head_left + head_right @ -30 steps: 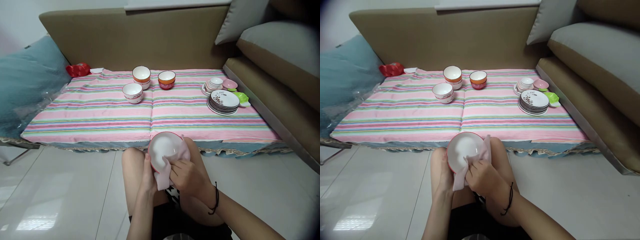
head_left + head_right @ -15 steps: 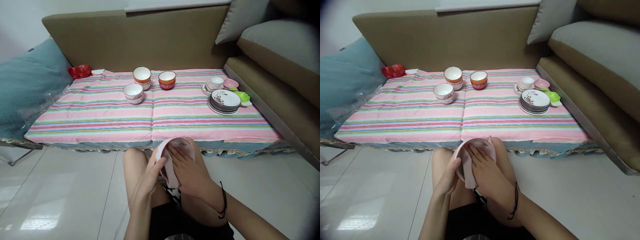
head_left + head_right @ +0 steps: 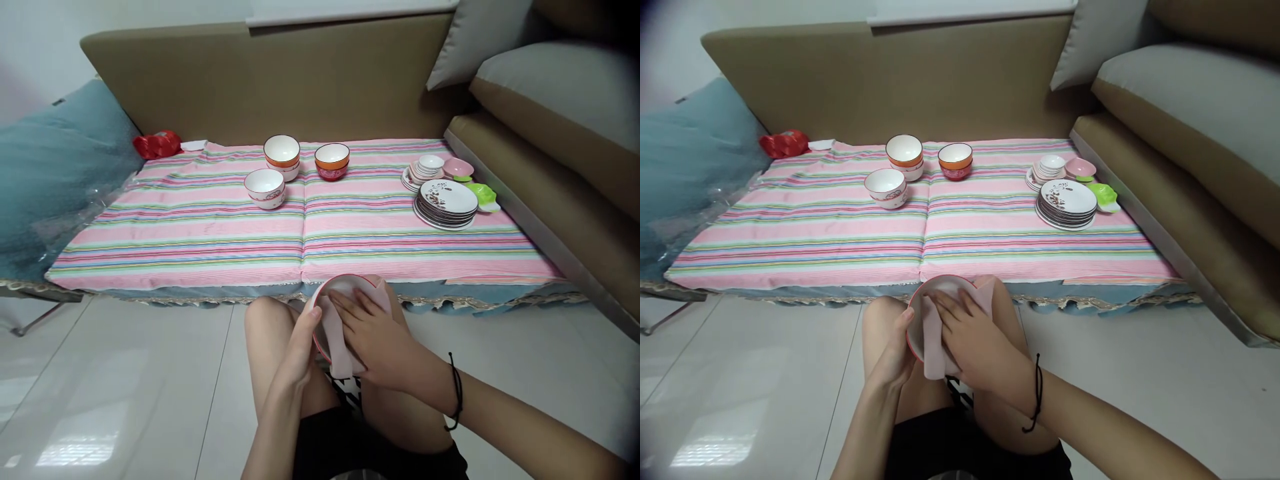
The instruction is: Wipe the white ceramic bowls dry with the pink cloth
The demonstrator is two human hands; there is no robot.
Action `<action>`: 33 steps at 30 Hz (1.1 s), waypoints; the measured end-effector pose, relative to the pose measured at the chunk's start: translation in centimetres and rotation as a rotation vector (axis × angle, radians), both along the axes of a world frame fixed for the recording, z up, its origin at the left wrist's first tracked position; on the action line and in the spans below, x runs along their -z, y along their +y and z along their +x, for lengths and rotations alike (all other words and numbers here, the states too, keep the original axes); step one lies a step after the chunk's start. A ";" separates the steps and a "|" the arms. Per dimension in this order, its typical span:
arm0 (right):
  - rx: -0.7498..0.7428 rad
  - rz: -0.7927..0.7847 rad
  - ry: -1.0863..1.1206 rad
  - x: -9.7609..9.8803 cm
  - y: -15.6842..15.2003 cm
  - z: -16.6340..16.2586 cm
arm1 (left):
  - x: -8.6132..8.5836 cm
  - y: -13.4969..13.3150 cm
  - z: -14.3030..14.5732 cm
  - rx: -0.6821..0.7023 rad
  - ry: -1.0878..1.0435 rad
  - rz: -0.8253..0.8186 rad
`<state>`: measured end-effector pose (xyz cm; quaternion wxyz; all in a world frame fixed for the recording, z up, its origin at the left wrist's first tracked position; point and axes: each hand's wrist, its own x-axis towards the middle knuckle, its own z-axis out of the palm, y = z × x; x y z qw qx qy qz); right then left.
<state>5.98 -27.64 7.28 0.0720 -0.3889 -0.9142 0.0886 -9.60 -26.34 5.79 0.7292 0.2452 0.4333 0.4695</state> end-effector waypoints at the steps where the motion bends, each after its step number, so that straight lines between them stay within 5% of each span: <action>1: 0.009 0.014 0.000 0.5 0.1 0.3 | 0.1 -0.1 -0.1 0.005 0.012 0.021; 6: 0.094 0.156 -0.014 2.4 0.1 1.3 | 0.3 -0.3 -0.2 -0.009 0.058 0.035; 10: 0.135 0.188 -0.036 1.7 -0.7 0.5 | 0.3 -0.2 0.0 -0.039 0.033 -0.003; 21: 0.074 -0.160 0.215 -0.6 -2.0 -1.7 | 1.1 -0.2 -0.4 -0.011 0.116 0.122; 26: 0.058 -0.167 0.170 -0.1 -2.5 -1.2 | 0.6 0.1 -0.4 -0.091 0.034 0.044; 33: 0.006 -0.206 0.129 0.8 -1.0 -0.8 | 1.1 -0.3 -0.1 0.001 0.069 0.049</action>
